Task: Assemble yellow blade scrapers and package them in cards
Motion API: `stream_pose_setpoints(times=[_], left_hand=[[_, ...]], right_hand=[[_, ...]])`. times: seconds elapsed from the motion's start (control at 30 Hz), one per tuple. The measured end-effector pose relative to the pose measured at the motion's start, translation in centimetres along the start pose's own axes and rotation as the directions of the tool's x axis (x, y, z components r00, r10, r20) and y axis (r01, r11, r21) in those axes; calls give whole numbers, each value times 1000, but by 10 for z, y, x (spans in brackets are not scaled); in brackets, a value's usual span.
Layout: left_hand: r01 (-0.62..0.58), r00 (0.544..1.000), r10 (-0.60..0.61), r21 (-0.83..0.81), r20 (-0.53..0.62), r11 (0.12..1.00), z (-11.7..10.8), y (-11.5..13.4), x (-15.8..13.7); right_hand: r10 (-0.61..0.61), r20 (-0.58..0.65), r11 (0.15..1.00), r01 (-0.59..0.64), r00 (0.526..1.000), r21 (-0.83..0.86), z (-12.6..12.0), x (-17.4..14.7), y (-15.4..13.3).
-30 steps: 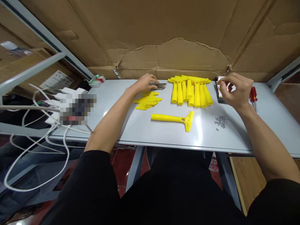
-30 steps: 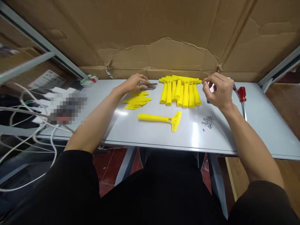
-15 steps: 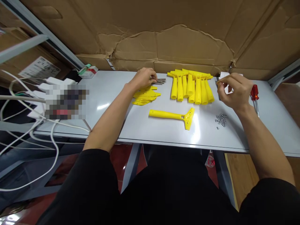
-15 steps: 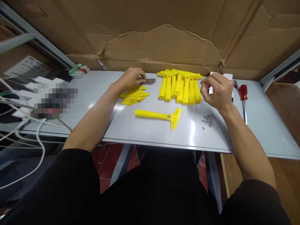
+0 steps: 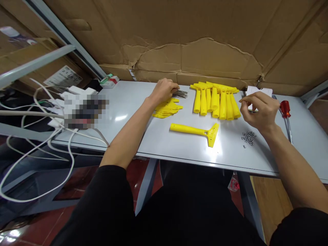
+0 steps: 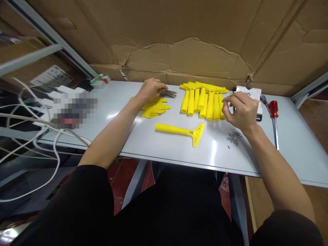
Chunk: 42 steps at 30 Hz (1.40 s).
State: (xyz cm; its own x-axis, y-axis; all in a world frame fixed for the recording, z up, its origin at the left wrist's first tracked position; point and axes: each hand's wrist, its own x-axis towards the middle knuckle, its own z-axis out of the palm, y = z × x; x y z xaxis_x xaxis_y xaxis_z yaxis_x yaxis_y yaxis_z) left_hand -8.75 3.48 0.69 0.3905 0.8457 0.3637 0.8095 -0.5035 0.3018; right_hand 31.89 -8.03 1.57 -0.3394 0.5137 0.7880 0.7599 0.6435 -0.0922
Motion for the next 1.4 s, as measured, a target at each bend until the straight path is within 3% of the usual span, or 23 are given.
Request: stream_pose_setpoints(times=[0.1, 0.17, 0.2, 0.3, 0.4, 0.47, 0.6, 0.77, 0.93, 1.4], left_hand=[[-27, 991, 17, -73, -133, 997, -7, 21, -4], [-46, 964, -31, -283, -263, 958, -10, 48, -11], [-69, 961, -45, -394, -273, 916, -11, 64, -16], [-112, 984, -16, -679, -180, 726, -9, 114, -33], [-48, 998, -11, -810, -68, 585, -5, 150, -50], [-11, 1000, -5, -852, -16, 524, -3, 163, -59], [69, 996, 15, -873, 88, 483, 0, 170, -67], [83, 995, -6, -780, 101, 620, -1, 169, -66], [173, 983, -37, -837, 180, 519, -7, 174, -67], [158, 987, -43, -863, 157, 479, -2, 177, -71]], right_hand=[[125, -21, 988, -122, 992, 98, 0, 4, -16], [241, -7, 945, -233, 970, 231, 3, 5, -29], [296, 31, 907, -291, 955, 304, 5, 6, -35], [404, 236, 664, -461, 884, 589, 11, 6, -51], [372, 415, 358, -541, 830, 761, 15, 5, -63], [347, 449, 262, -545, 823, 796, 14, 5, -69], [379, 432, 255, -541, 818, 801, 9, 7, -78], [439, 370, 307, -524, 818, 794, 5, 4, -86], [419, 387, 260, -517, 821, 816, 2, 1, -94], [292, 536, 145, -590, 792, 794, 0, 2, -97]])
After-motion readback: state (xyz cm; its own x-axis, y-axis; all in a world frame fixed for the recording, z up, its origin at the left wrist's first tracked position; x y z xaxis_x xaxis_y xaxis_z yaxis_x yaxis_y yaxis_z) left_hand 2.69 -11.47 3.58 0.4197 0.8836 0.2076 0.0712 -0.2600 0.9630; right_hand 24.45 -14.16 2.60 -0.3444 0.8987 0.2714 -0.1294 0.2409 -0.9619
